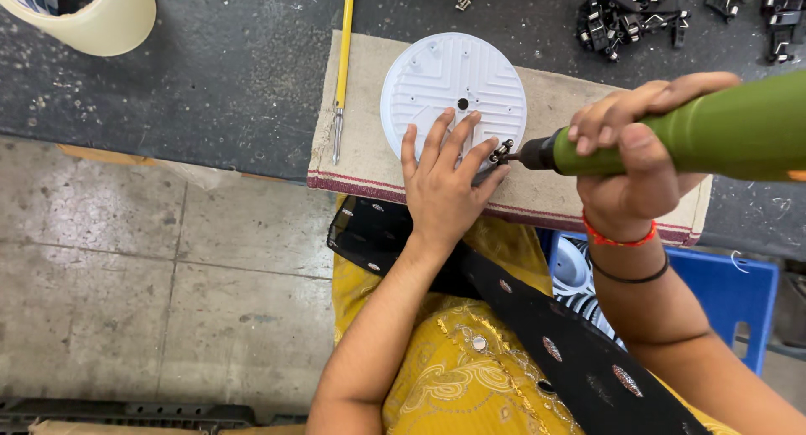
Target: The person assembles a white circular light fixture by placing it on a workbench, inserting small black clips into pre-drilled holes, and securing them with a green power drill. The person repeats this process for multiple clips around the fixture.
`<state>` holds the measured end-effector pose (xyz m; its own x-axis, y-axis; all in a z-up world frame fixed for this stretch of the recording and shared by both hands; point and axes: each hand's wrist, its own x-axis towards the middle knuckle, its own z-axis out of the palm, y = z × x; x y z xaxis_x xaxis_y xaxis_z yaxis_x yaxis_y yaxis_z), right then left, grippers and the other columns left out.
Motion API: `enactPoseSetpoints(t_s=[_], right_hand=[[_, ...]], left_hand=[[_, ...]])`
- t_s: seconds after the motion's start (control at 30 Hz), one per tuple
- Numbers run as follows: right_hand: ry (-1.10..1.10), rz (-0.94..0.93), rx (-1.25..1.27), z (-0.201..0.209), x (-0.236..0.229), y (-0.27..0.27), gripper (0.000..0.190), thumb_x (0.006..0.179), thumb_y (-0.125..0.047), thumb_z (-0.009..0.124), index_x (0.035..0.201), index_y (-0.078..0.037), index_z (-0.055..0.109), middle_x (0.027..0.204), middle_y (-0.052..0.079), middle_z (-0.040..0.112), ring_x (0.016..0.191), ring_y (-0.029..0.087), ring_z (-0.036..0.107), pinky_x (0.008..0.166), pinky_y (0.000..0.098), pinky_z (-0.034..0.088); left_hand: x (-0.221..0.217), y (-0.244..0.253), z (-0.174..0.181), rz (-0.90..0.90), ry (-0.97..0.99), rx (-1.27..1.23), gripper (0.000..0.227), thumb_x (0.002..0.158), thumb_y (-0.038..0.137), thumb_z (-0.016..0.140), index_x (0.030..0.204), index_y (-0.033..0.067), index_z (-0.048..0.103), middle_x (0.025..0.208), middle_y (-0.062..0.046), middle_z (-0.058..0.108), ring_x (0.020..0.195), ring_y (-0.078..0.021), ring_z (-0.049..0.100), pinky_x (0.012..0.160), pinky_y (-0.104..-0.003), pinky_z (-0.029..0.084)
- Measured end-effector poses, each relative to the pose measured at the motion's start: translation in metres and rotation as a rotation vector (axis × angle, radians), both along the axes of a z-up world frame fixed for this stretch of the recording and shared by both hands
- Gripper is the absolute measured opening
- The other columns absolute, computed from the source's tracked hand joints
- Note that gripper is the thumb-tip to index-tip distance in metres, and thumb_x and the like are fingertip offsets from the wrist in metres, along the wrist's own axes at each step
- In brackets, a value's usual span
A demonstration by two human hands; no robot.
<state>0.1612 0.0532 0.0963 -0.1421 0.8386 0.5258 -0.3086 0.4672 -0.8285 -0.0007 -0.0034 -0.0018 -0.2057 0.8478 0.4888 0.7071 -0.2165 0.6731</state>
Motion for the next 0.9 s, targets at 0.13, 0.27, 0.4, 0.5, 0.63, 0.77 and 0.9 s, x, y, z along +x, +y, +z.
enactPoseSetpoints(t_s=[0.13, 0.27, 0.4, 0.5, 0.63, 0.77, 0.9], right_hand=[[0.011, 0.014, -0.006, 0.002, 0.0, 0.0, 0.025, 0.102, -0.006, 0.06, 0.116, -0.006, 0.04, 0.077, 0.013, 0.053, 0.059, 0.023, 0.055, 0.062, 0.0364, 0.052], [-0.001, 0.027, -0.002, 0.003, -0.003, 0.001, 0.026, 0.101, -0.005, 0.06, 0.116, -0.006, 0.039, 0.076, 0.012, 0.052, 0.059, 0.023, 0.056, 0.062, 0.0367, 0.052], [-0.051, 0.038, 0.019, 0.006, -0.008, 0.002, 0.026, 0.098, -0.002, 0.057, 0.114, -0.008, 0.038, 0.074, 0.012, 0.052, 0.057, 0.021, 0.055, 0.061, 0.0367, 0.054], [-0.092, 0.026, -0.008, 0.01, -0.012, 0.0, 0.029, 0.094, 0.002, 0.055, 0.113, -0.009, 0.037, 0.07, 0.01, 0.052, 0.053, 0.018, 0.053, 0.059, 0.0357, 0.054], [-0.133, 0.047, -0.07, 0.014, -0.015, -0.002, 0.031, 0.091, 0.005, 0.053, 0.111, -0.01, 0.035, 0.072, 0.009, 0.053, 0.053, 0.016, 0.051, 0.059, 0.0349, 0.054], [-0.169, 0.14, -0.065, 0.015, -0.015, 0.002, 0.031, 0.091, 0.004, 0.055, 0.112, -0.009, 0.036, 0.073, 0.009, 0.054, 0.056, 0.016, 0.053, 0.063, 0.0349, 0.054], [-0.165, 0.251, -0.026, 0.015, -0.014, 0.007, 0.028, 0.095, 0.002, 0.057, 0.113, -0.008, 0.038, 0.071, 0.009, 0.055, 0.057, 0.016, 0.055, 0.064, 0.0336, 0.054]], left_hand=[[0.0, 0.0, 0.0, 0.001, 0.005, -0.002, 0.035, 0.084, 0.04, 0.085, 0.113, 0.0222, 0.077, 0.142, 0.0, 0.063, 0.143, -0.0243, 0.048, 0.127, -0.053, 0.021], [0.0, 0.0, 0.0, -0.003, 0.013, -0.008, 0.034, 0.084, 0.04, 0.085, 0.113, 0.0222, 0.077, 0.142, 0.0, 0.063, 0.143, -0.0248, 0.048, 0.127, -0.053, 0.021], [0.0, 0.0, 0.0, -0.001, 0.008, -0.003, 0.035, 0.084, 0.039, 0.084, 0.112, 0.0217, 0.075, 0.141, 0.0, 0.063, 0.143, -0.0247, 0.048, 0.126, -0.053, 0.021], [0.0, 0.0, 0.0, 0.005, 0.008, -0.021, 0.047, 0.084, 0.04, 0.084, 0.121, 0.0158, 0.069, 0.14, 0.0, 0.064, 0.143, -0.0235, 0.05, 0.127, -0.053, 0.022], [0.002, 0.002, -0.001, 0.02, -0.02, -0.019, 0.063, 0.083, 0.04, 0.084, 0.134, 0.0122, 0.062, 0.14, 0.0, 0.063, 0.142, -0.0227, 0.05, 0.126, -0.052, 0.023], [0.001, 0.003, -0.001, 0.025, -0.02, -0.021, 0.064, 0.082, 0.041, 0.084, 0.135, 0.0126, 0.061, 0.139, 0.0, 0.064, 0.141, -0.0223, 0.052, 0.125, -0.052, 0.025], [0.003, 0.0, -0.001, 0.038, -0.023, -0.026, 0.061, 0.084, 0.043, 0.083, 0.133, 0.0127, 0.063, 0.138, 0.0, 0.065, 0.14, -0.0218, 0.052, 0.125, -0.051, 0.025]])
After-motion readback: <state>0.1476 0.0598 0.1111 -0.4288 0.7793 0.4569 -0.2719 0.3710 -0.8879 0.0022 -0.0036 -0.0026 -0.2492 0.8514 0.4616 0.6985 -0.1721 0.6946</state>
